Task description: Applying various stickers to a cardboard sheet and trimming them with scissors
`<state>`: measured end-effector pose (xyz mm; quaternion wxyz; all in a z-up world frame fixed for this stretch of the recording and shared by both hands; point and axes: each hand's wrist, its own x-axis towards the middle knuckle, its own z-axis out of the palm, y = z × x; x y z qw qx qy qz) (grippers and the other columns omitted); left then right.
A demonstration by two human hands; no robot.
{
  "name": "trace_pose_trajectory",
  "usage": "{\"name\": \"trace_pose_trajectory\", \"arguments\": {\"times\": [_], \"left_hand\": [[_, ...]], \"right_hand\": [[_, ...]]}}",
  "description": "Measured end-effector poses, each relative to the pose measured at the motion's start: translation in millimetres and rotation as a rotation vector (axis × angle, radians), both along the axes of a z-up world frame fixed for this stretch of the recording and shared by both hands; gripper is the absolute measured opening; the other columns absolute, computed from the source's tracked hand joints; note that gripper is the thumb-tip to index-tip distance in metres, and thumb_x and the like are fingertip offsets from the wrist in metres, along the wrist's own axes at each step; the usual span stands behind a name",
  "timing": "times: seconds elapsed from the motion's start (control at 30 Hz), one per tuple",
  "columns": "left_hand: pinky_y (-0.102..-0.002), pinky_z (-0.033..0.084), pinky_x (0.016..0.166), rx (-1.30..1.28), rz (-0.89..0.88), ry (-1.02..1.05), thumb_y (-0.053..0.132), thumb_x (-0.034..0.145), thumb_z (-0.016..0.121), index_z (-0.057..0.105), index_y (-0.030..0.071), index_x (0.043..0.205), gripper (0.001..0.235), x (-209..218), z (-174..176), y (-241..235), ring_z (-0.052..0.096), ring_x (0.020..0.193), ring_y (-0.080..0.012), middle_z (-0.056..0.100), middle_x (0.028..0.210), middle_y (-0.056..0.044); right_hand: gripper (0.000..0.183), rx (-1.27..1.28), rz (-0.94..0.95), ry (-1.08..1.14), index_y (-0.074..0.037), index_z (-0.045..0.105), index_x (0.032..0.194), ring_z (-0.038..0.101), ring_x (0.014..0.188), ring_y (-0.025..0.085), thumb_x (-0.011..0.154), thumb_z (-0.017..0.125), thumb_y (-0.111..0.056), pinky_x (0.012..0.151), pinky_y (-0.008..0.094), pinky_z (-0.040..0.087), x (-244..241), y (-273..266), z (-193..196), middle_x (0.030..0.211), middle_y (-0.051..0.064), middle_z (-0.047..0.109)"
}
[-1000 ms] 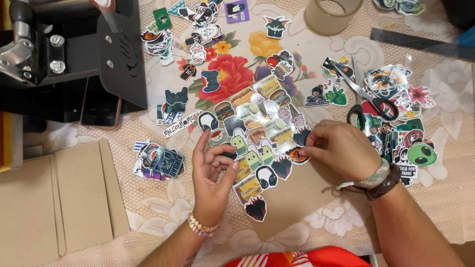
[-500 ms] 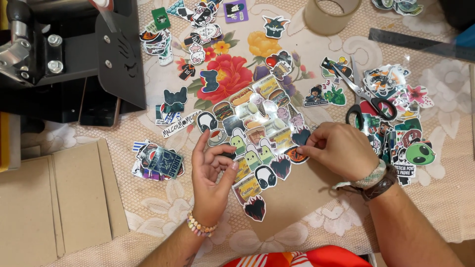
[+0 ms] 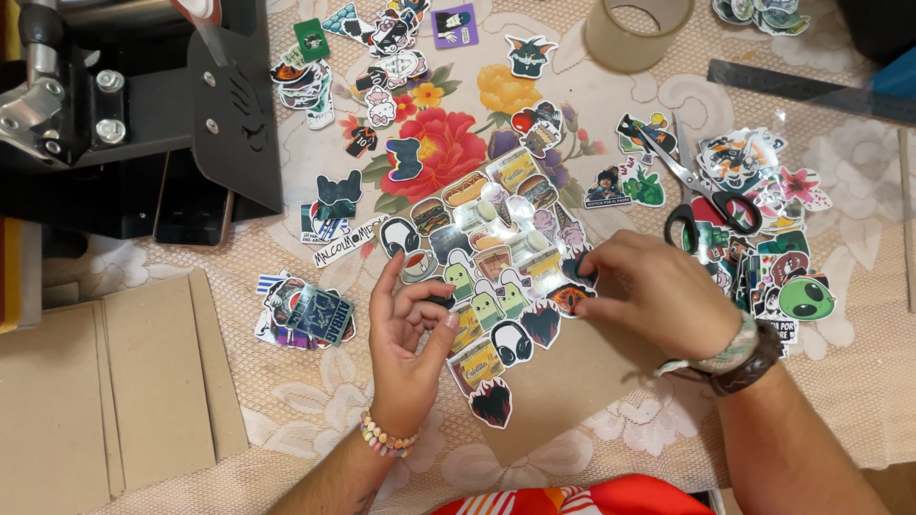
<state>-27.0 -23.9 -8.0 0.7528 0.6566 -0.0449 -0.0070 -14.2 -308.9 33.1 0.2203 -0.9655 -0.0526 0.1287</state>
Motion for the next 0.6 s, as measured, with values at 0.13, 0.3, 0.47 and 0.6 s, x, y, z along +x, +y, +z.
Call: {"name": "trace_pose_trajectory", "arguments": {"times": [0.13,0.3,0.47,0.6], "left_hand": [[-0.025,0.050,0.079,-0.014,-0.006,-0.030,0.003,0.090,0.064,0.026,0.005,0.154,0.074,0,-3,0,0.062,0.084,-0.0100,0.068,0.113,-0.018],[-0.027,0.052,0.085,0.090,-0.017,-0.099,-0.009,0.086,0.056,0.026,0.005,0.153,0.075,-2,5,-2,0.065,0.086,-0.0131,0.071,0.117,-0.015],[-0.038,0.055,0.099,0.418,-0.069,-0.565,0.003,0.089,0.067,0.037,0.005,0.144,0.063,-10,27,-2,0.066,0.114,-0.0272,0.067,0.124,-0.015],[-0.034,0.052,0.098,0.784,0.068,-1.232,0.031,0.111,0.017,0.068,0.011,0.119,0.055,-23,53,1,0.065,0.111,-0.0142,0.072,0.121,0.007]], "right_hand": [[0.038,-0.031,0.012,0.025,-0.025,0.069,0.098,0.065,0.094,0.024,0.070,0.086,-0.044,0.078,0.041,0.048,0,4,-13,0.104,-0.003,0.067],[0.022,-0.111,-0.163,0.219,-0.025,0.065,0.072,0.062,0.066,0.017,0.079,0.081,-0.040,0.065,0.034,0.040,3,8,15,0.064,-0.004,0.069],[0.009,0.263,0.173,-0.667,-0.011,0.072,0.081,0.066,0.068,0.019,0.088,0.069,-0.015,0.063,0.032,0.051,-24,15,41,0.082,0.005,0.072],[0.018,0.257,0.580,-1.074,-0.001,0.074,0.096,0.071,0.079,0.024,0.094,0.058,-0.008,0.071,0.032,0.061,-52,28,64,0.101,0.013,0.071]]}}
